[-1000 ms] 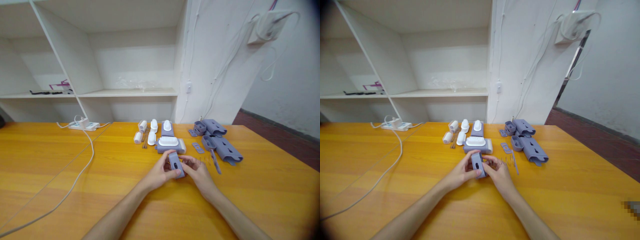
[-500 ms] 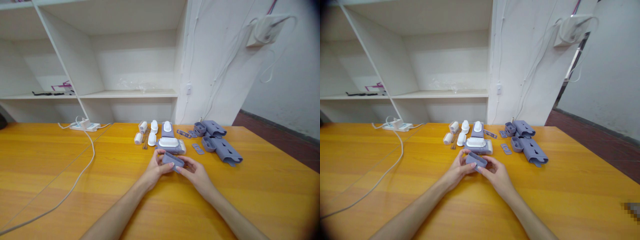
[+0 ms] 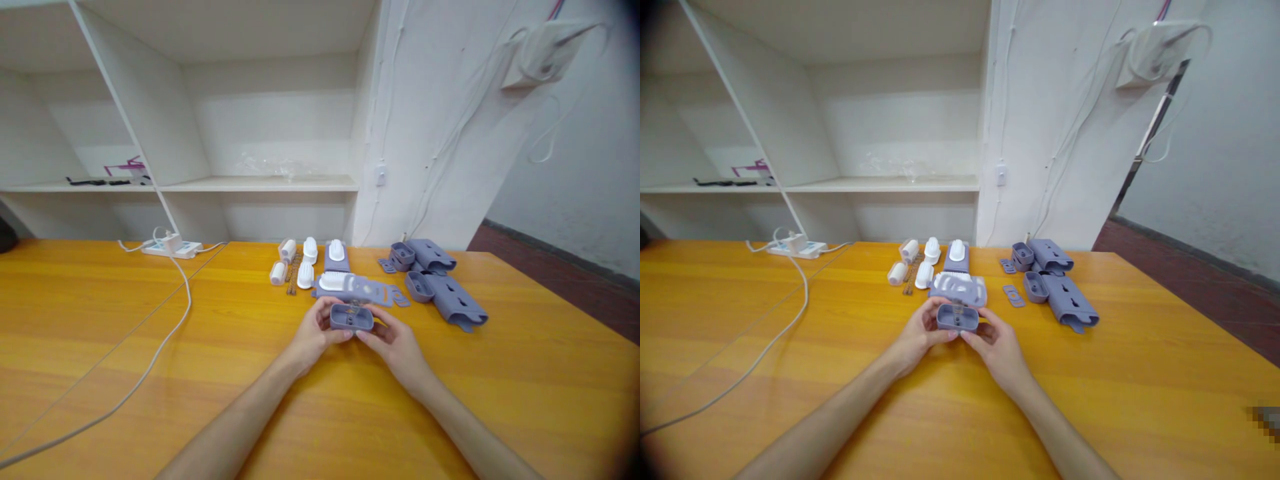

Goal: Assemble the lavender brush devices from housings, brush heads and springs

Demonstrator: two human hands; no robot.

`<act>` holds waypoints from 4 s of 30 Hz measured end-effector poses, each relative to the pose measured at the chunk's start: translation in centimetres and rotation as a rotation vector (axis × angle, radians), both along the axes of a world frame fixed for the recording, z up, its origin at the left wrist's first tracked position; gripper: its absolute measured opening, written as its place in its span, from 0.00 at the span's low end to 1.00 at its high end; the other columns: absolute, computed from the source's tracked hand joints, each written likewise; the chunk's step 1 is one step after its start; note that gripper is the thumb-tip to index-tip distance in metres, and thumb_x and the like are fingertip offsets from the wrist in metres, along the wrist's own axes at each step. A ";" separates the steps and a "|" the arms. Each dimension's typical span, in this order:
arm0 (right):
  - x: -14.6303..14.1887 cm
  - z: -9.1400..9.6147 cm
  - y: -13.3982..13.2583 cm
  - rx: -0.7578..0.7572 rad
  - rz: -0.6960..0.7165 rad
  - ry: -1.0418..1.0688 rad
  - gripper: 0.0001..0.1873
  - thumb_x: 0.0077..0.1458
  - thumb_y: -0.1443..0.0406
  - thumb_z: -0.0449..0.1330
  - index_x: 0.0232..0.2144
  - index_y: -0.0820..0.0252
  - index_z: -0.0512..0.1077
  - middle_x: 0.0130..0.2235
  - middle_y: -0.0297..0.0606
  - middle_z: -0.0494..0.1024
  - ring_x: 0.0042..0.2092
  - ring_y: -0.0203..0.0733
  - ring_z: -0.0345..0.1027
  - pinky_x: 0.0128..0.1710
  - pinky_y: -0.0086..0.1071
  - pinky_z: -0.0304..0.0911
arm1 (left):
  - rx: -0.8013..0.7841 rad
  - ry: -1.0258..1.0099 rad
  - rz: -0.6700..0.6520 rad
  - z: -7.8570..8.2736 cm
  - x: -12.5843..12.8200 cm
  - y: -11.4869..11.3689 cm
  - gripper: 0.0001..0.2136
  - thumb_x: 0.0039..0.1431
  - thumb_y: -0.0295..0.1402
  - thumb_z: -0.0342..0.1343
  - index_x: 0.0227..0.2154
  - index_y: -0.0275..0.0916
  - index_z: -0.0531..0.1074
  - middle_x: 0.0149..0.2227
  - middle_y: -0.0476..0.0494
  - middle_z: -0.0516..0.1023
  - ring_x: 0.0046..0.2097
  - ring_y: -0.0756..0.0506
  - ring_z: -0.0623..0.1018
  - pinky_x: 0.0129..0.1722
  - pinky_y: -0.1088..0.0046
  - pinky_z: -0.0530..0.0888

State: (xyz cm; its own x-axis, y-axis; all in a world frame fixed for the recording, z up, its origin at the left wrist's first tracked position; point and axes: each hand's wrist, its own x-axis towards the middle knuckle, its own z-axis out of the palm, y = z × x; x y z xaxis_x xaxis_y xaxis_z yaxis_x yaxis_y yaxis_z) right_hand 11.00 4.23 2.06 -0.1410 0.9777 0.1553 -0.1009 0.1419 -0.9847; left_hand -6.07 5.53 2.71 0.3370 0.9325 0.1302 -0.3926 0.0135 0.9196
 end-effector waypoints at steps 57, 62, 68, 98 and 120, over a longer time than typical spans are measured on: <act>-0.1 0.1 0.0 -0.005 -0.034 -0.036 0.26 0.44 0.60 0.66 0.46 0.59 0.68 0.45 0.43 0.77 0.44 0.49 0.73 0.48 0.43 0.66 | 0.050 0.082 0.098 -0.2 0.2 -0.2 0.20 0.44 0.26 0.64 0.42 0.38 0.66 0.43 0.41 0.74 0.45 0.45 0.73 0.47 0.68 0.68; -0.1 -0.1 0.1 0.000 -0.010 -0.035 0.23 0.45 0.61 0.66 0.45 0.59 0.68 0.44 0.41 0.78 0.44 0.46 0.73 0.47 0.39 0.66 | 0.098 0.173 0.185 0.3 0.5 -0.4 0.19 0.45 0.29 0.63 0.41 0.37 0.66 0.41 0.42 0.73 0.43 0.44 0.73 0.45 0.68 0.68; -0.3 -0.4 0.0 0.009 -0.002 -0.069 0.23 0.45 0.61 0.66 0.45 0.59 0.68 0.42 0.41 0.78 0.42 0.45 0.73 0.44 0.38 0.67 | 0.265 0.281 0.336 0.0 0.4 -0.5 0.16 0.50 0.30 0.57 0.43 0.41 0.66 0.45 0.42 0.67 0.49 0.42 0.69 0.50 0.64 0.65; 0.5 -0.3 -0.1 0.519 -0.430 -0.666 0.14 0.56 0.64 0.52 0.44 0.56 0.68 0.49 0.43 0.67 0.53 0.47 0.59 0.56 0.44 0.53 | -0.104 -0.182 0.395 0.1 -1.4 0.7 0.20 0.45 0.32 0.51 0.44 0.43 0.62 0.30 0.51 0.68 0.31 0.49 0.71 0.28 0.76 0.67; 0.7 -1.6 0.6 0.374 -0.362 -0.818 0.20 0.54 0.63 0.52 0.50 0.57 0.65 0.59 0.45 0.57 0.60 0.49 0.52 0.59 0.47 0.50 | -0.022 0.030 0.350 0.2 -5.3 3.2 0.11 0.44 0.35 0.50 0.31 0.36 0.68 0.27 0.49 0.69 0.28 0.50 0.68 0.26 0.76 0.63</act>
State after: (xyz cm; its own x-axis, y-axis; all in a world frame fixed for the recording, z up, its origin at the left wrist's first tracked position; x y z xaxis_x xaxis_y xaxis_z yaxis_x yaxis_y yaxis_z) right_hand 11.66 4.85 0.42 -0.0436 0.8907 0.4525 0.7067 0.3476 -0.6162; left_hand -11.40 8.70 2.95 -0.0006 0.9946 0.1040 -0.3499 -0.0977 0.9317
